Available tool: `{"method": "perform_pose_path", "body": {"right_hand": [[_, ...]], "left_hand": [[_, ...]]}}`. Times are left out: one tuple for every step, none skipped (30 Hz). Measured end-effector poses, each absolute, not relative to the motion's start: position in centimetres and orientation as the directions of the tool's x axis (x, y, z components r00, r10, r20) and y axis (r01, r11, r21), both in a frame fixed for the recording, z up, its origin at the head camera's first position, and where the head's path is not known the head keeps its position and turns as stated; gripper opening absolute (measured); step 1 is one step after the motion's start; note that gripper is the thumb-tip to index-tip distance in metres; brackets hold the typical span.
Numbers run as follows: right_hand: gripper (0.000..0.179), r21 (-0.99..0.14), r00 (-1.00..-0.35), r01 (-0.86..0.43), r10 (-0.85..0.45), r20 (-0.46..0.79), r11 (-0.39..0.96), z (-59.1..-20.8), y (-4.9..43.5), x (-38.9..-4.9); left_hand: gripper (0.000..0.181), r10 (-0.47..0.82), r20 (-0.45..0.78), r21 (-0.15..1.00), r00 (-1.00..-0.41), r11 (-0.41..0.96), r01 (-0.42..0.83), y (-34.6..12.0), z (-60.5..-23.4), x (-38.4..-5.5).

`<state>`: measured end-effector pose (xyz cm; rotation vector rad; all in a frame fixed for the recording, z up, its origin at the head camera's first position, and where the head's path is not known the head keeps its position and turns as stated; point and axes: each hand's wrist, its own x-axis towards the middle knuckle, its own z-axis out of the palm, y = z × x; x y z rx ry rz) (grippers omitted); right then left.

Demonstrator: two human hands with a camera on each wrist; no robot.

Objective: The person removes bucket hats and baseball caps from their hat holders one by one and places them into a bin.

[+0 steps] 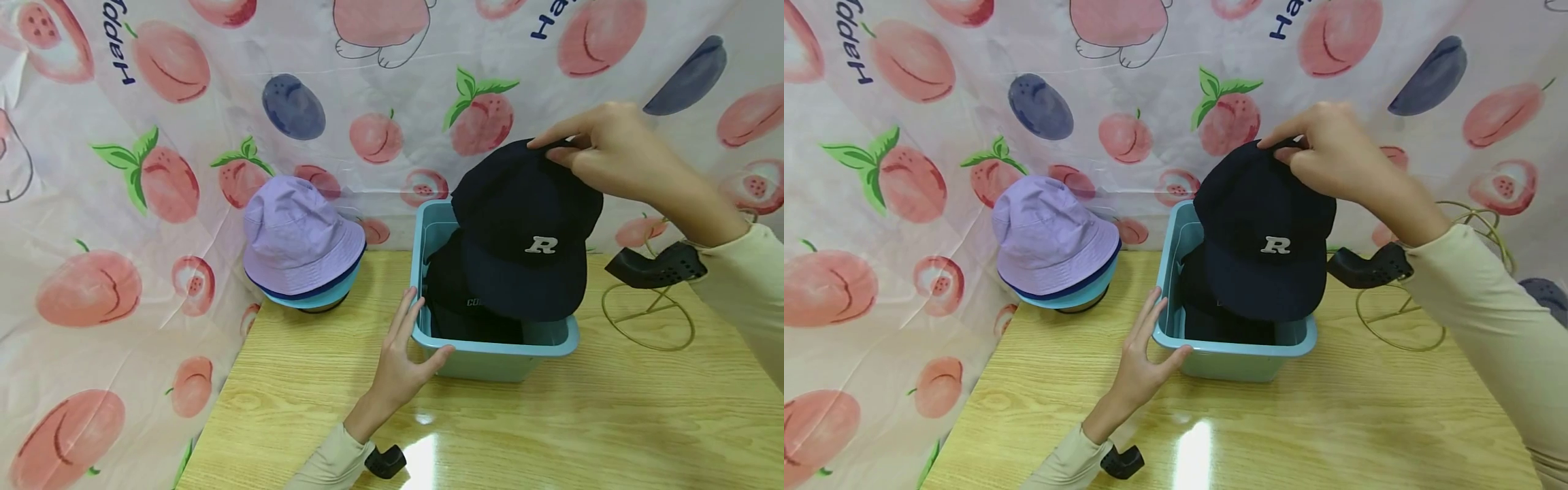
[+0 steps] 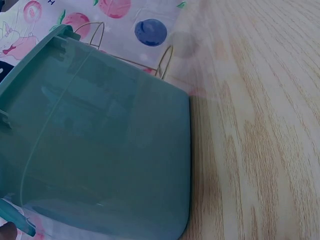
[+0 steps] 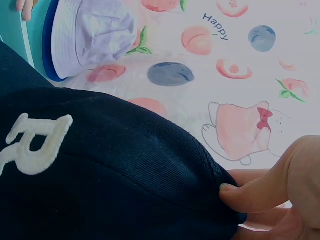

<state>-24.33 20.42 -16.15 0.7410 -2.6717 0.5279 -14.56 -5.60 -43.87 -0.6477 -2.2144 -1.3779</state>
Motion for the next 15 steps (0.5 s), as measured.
{"method": "perform_pose_path", "body": {"right_hand": [[0.027, -0.261, -0.816, -0.543, -0.428, 0.388, 0.798, -16.3, 20.2, -24.4], [0.027, -0.258, -0.815, -0.545, -0.431, 0.388, 0.798, -16.4, 20.1, -24.5], [0.028, -0.26, -0.813, -0.549, -0.434, 0.389, 0.794, -16.5, 19.9, -24.6], [0.028, -0.266, -0.812, -0.552, -0.437, 0.387, 0.791, -16.6, 19.8, -24.7], [0.028, -0.272, -0.813, -0.553, -0.437, 0.385, 0.788, -16.7, 19.6, -24.7], [0.028, -0.277, -0.812, -0.555, -0.437, 0.386, 0.785, -16.9, 19.5, -24.8], [0.028, -0.288, -0.812, -0.558, -0.439, 0.386, 0.778, -17.0, 19.3, -24.9], [0.028, -0.291, -0.809, -0.562, -0.44, 0.389, 0.775, -17.2, 19.2, -25.0], [0.028, -0.298, -0.809, -0.563, -0.441, 0.388, 0.771, -17.3, 19.1, -25.1], [0.028, -0.302, -0.809, -0.564, -0.442, 0.387, 0.768, -17.5, 19.0, -25.2], [0.027, -0.309, -0.808, -0.567, -0.444, 0.387, 0.764, -17.6, 18.8, -25.2], [0.027, -0.31, -0.805, -0.573, -0.448, 0.39, 0.759, -17.8, 18.7, -25.3], [0.027, -0.316, -0.805, -0.575, -0.45, 0.387, 0.755, -17.9, 18.6, -25.3], [0.027, -0.32, -0.804, -0.576, -0.451, 0.389, 0.752, -18.1, 18.5, -25.3], [0.027, -0.332, -0.804, -0.578, -0.451, 0.386, 0.746, -18.2, 18.4, -25.4]], "left_hand": [[0.078, 0.153, 0.595, 0.697, -0.789, 0.391, 0.601, -5.6, -43.9, -14.6], [0.078, 0.153, 0.594, 0.698, -0.79, 0.391, 0.6, -5.6, -43.9, -14.5], [0.078, 0.153, 0.593, 0.698, -0.79, 0.39, 0.6, -5.7, -43.9, -14.5], [0.078, 0.153, 0.594, 0.699, -0.79, 0.389, 0.6, -5.7, -44.0, -14.5], [0.078, 0.154, 0.595, 0.698, -0.789, 0.388, 0.602, -5.7, -44.0, -14.6], [0.078, 0.154, 0.597, 0.697, -0.788, 0.387, 0.604, -5.7, -44.0, -14.6], [0.079, 0.154, 0.599, 0.696, -0.786, 0.386, 0.606, -5.7, -44.1, -14.6], [0.079, 0.154, 0.601, 0.695, -0.784, 0.384, 0.608, -5.7, -44.1, -14.6], [0.079, 0.155, 0.602, 0.694, -0.783, 0.384, 0.609, -5.8, -44.1, -14.6], [0.079, 0.156, 0.604, 0.693, -0.782, 0.383, 0.611, -5.8, -44.1, -14.6], [0.079, 0.157, 0.604, 0.692, -0.781, 0.383, 0.612, -5.8, -44.1, -14.6], [0.079, 0.159, 0.604, 0.692, -0.781, 0.383, 0.613, -5.8, -44.1, -14.6], [0.079, 0.16, 0.604, 0.692, -0.781, 0.382, 0.613, -5.8, -44.2, -14.6], [0.079, 0.161, 0.604, 0.691, -0.781, 0.382, 0.613, -5.8, -44.2, -14.6], [0.079, 0.162, 0.604, 0.691, -0.781, 0.382, 0.614, -5.8, -44.2, -14.6]]}}
